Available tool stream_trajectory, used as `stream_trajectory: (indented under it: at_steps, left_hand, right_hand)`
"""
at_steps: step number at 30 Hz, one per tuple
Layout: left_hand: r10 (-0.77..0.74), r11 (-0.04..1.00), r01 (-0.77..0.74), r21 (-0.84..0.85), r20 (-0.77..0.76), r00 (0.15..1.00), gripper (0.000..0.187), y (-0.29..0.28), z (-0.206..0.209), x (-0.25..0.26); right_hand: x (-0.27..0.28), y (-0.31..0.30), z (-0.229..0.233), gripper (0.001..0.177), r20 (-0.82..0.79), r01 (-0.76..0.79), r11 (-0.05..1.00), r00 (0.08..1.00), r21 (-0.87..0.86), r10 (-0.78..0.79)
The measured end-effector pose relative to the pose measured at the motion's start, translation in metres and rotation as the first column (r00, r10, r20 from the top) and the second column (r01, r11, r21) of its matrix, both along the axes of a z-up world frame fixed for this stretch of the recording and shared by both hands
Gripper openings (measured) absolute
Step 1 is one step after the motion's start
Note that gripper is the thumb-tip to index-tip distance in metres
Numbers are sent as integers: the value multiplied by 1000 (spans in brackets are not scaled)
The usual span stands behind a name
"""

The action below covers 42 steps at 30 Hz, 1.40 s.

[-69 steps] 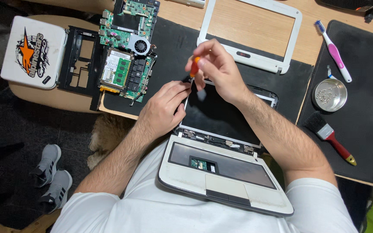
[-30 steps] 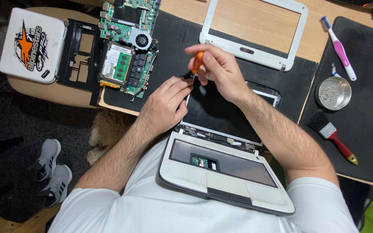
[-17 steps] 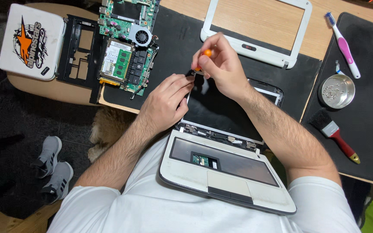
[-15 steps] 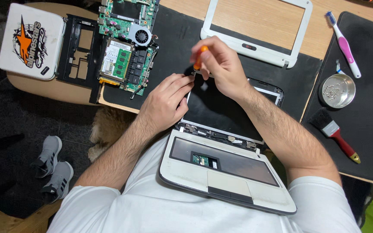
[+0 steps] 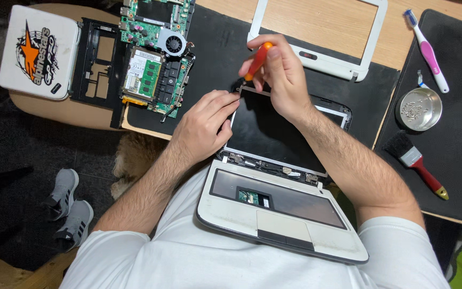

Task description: The person uses a screwdriver to remove screws from the bezel of a white laptop screen. They then lift off the bezel and proceed to unscrew and remove the LCD panel from the laptop's hinge assembly.

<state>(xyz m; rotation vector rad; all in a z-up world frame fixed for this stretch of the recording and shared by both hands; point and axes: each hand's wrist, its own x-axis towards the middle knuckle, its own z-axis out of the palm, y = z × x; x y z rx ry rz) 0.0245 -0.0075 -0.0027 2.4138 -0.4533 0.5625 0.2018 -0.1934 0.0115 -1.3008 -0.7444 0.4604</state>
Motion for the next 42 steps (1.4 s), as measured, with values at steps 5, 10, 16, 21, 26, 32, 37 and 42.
stream_trajectory:
  at_steps: [5, 10, 16, 21, 26, 32, 37, 42]
  left_hand:
    - [0, 1000, 0, -1, -13, 1000, 45, 0, 6, -2]
    - [-18, 1000, 18, -6, -10, 1000, 43, -3, 11, 2]
    - [2, 999, -1, 34, -29, 1000, 42, -5, 10, 2]
    - [25, 998, -23, 55, -36, 999, 40, -6, 8, 1]
    - [24, 997, -22, 69, -29, 999, 40, -6, 2, 1]
    - [10, 998, -8, 62, -36, 999, 40, -6, 7, 2]
    - [10, 997, -7, 75, -42, 999, 43, -3, -2, 1]
    - [48, 996, -44, 83, -37, 998, 36, 0, -16, -1]
  right_hand:
    - [-6, -46, 19, 60, -10, 51, 998, 999, -22, -51]
    - [-11, -135, 5, 55, -51, 189, 982, 981, 29, -188]
    - [-10, -257, 6, 30, 125, 605, 786, 796, -124, -593]
    - [2, -319, -16, 17, 360, 842, 535, 520, -66, -774]
    - [8, -331, -39, 27, 353, 852, 523, 498, -28, -792]
    - [-1, -321, -32, 32, 457, 813, 581, 530, -35, -715]
    - [-42, -302, -21, 30, 462, 794, 607, 531, 22, -711]
    - [-120, -285, -38, 59, 286, 604, 780, 786, -163, -548]
